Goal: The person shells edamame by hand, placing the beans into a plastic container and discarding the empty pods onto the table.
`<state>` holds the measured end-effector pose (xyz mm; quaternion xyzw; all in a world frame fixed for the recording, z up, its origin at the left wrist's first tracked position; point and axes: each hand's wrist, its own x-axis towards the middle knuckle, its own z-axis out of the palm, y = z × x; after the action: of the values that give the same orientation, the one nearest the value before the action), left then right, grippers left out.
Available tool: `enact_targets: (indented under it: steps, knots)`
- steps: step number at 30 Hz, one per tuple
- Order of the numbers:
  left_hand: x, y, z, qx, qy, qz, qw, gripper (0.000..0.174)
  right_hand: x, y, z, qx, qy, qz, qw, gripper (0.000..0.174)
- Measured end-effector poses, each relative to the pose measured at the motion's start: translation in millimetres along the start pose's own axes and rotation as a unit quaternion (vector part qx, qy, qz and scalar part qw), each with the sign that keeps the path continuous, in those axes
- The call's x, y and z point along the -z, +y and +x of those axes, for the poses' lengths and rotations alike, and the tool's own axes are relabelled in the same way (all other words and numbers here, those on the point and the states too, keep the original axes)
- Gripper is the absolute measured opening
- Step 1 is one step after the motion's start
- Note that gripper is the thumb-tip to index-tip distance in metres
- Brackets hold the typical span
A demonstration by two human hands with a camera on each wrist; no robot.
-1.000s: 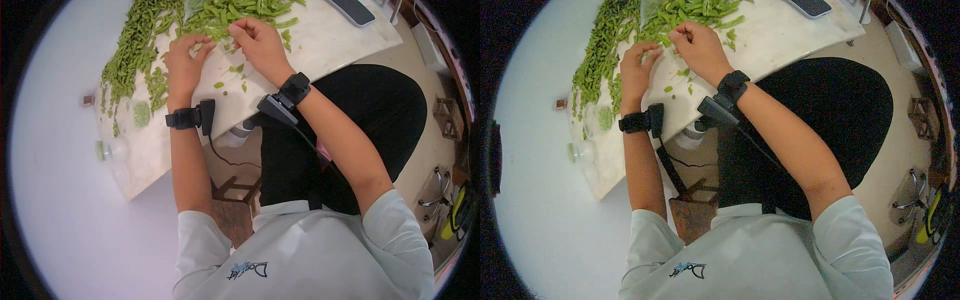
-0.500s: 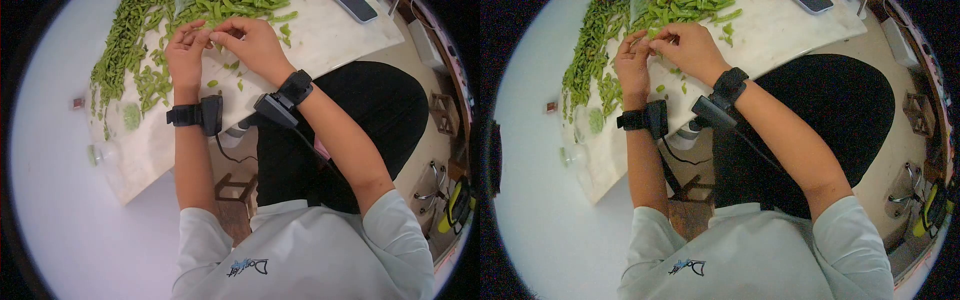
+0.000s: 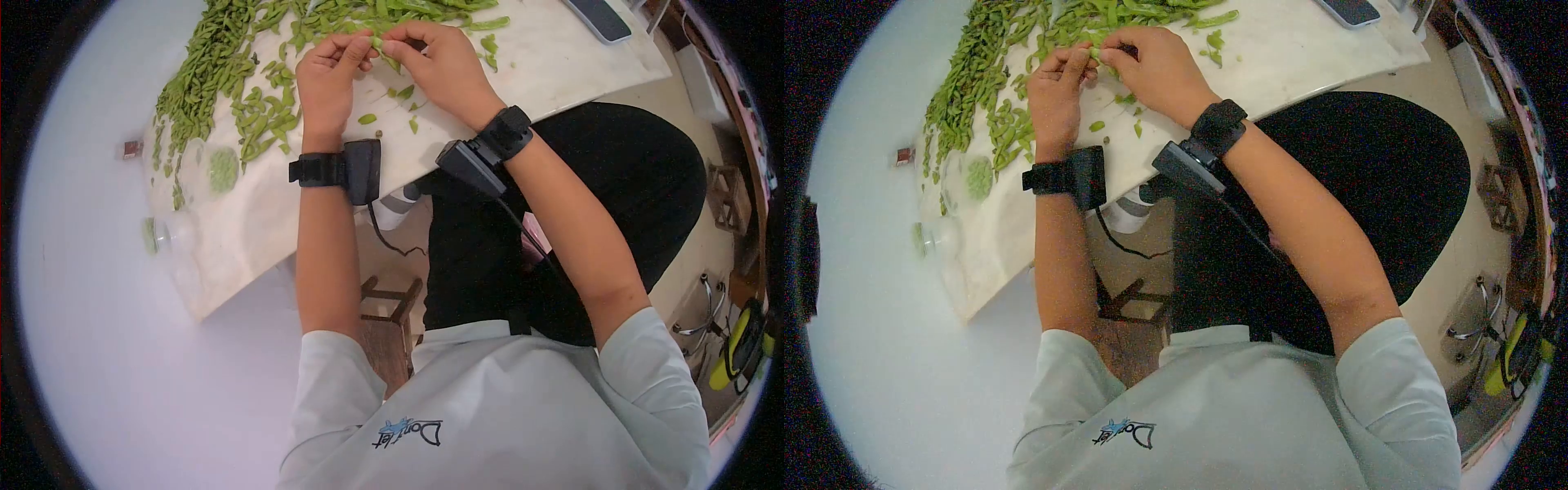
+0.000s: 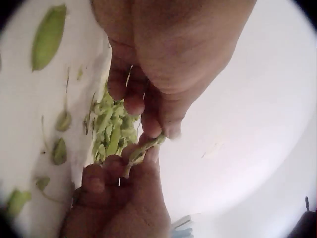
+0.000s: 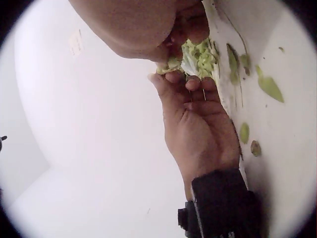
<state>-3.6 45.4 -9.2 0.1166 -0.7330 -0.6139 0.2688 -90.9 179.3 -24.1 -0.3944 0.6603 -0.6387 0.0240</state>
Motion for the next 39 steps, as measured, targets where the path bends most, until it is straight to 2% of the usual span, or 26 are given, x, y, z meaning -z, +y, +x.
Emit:
enact_targets:
  steps: [7,16,22,26,29,32,39]
  knots:
    - [-0.8,2.9,-5.5,-0.006,-0.010,0.031,0.999,0.024,1.0,-0.1,-1.9,0.000,0.001,0.010,1.000,0.019]
    - [0.4,2.6,-5.8,0.001,-0.037,0.030,0.999,0.023,1.2,4.0,-2.6,0.049,0.001,-0.006,0.999,0.019]
    - [0.0,7.3,-6.3,0.003,-0.039,0.014,0.999,0.020,2.6,-5.6,-3.1,-0.002,-0.037,-0.001,0.999,0.019]
    - [2.3,0.8,-2.0,0.007,-0.064,0.001,0.998,0.027,-0.8,-0.3,-1.5,0.019,-0.018,0.028,0.999,0.018]
    - [0.1,4.0,-3.6,0.050,-0.031,-0.043,0.997,0.028,-1.6,2.9,-1.4,0.021,-0.010,0.031,0.999,0.019]
    - [4.9,-1.7,-1.3,0.045,-0.038,-0.106,0.993,0.028,-0.5,0.9,-1.8,0.009,-0.012,0.017,1.000,0.020]
    - [1.1,1.7,-1.3,0.032,-0.010,-0.106,0.994,0.027,-0.5,1.2,0.4,0.000,0.016,0.046,0.999,0.020]
